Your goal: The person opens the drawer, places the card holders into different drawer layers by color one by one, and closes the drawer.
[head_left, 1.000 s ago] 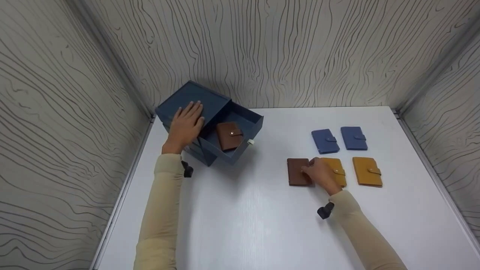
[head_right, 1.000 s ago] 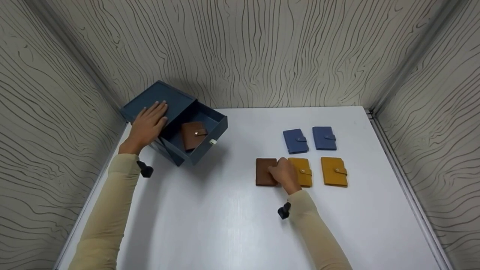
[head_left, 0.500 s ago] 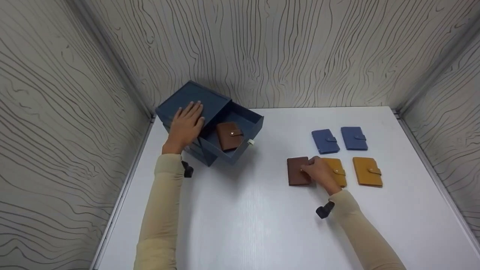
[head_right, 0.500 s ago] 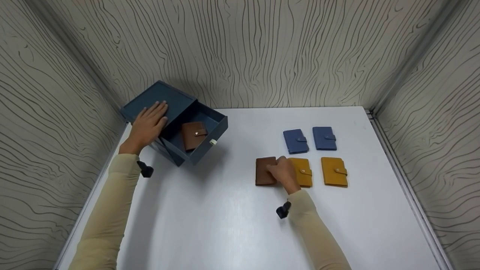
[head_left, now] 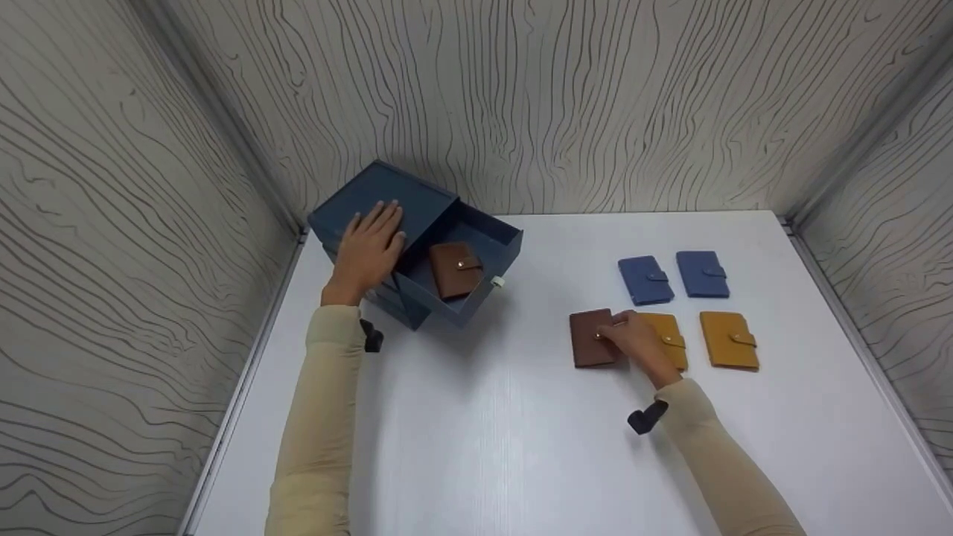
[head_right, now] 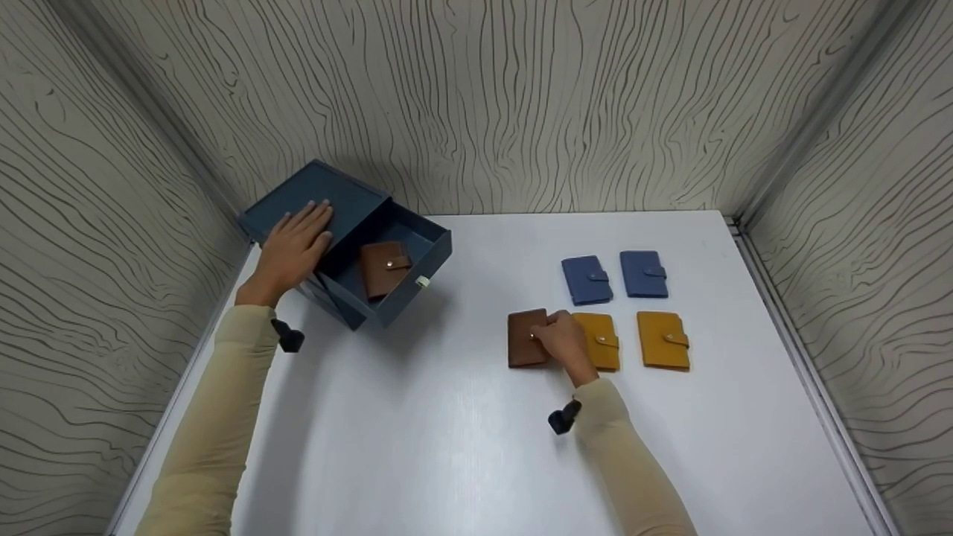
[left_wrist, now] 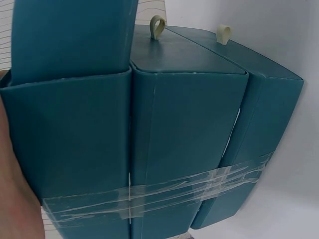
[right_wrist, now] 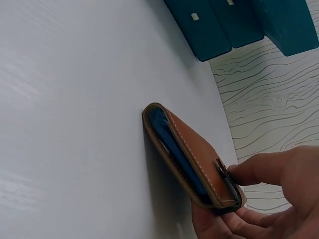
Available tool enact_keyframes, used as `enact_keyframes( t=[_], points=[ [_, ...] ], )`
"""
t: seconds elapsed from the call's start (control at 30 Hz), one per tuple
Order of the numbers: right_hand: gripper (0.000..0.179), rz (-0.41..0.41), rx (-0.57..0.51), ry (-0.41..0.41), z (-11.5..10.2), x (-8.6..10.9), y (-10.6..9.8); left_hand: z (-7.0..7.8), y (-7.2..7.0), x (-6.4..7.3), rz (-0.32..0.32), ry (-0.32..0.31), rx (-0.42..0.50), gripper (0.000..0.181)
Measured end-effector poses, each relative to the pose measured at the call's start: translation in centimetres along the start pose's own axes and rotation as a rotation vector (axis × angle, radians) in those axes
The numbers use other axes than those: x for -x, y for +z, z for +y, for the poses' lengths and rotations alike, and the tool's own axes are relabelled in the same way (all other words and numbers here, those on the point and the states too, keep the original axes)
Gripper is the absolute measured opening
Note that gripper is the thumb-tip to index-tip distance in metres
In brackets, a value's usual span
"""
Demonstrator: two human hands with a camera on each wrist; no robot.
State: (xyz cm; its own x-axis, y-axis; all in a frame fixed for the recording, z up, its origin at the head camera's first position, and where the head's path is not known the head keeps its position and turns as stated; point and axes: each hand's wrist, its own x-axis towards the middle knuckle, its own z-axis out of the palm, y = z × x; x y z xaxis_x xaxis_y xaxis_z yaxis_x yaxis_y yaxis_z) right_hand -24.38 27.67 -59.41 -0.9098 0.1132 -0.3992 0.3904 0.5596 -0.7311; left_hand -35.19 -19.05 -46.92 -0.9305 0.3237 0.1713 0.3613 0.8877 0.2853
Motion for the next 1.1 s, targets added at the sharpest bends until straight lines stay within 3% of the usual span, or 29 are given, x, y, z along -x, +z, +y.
enact_keyframes(
  t=[0.23, 1.1],
  points=[
    [0.062, 0.015, -0.065, -0.009, -0.18, 0.11, -0.08, 0.07, 0.03, 0.02, 0.003, 0.003, -0.007, 0.059],
    [0.058, 0.055, -0.118, -0.061, -0.60, 0.19, -0.55, 0.16, -0.07, 0.10, 0.016, 0.004, 0.005, 0.058]
  ],
)
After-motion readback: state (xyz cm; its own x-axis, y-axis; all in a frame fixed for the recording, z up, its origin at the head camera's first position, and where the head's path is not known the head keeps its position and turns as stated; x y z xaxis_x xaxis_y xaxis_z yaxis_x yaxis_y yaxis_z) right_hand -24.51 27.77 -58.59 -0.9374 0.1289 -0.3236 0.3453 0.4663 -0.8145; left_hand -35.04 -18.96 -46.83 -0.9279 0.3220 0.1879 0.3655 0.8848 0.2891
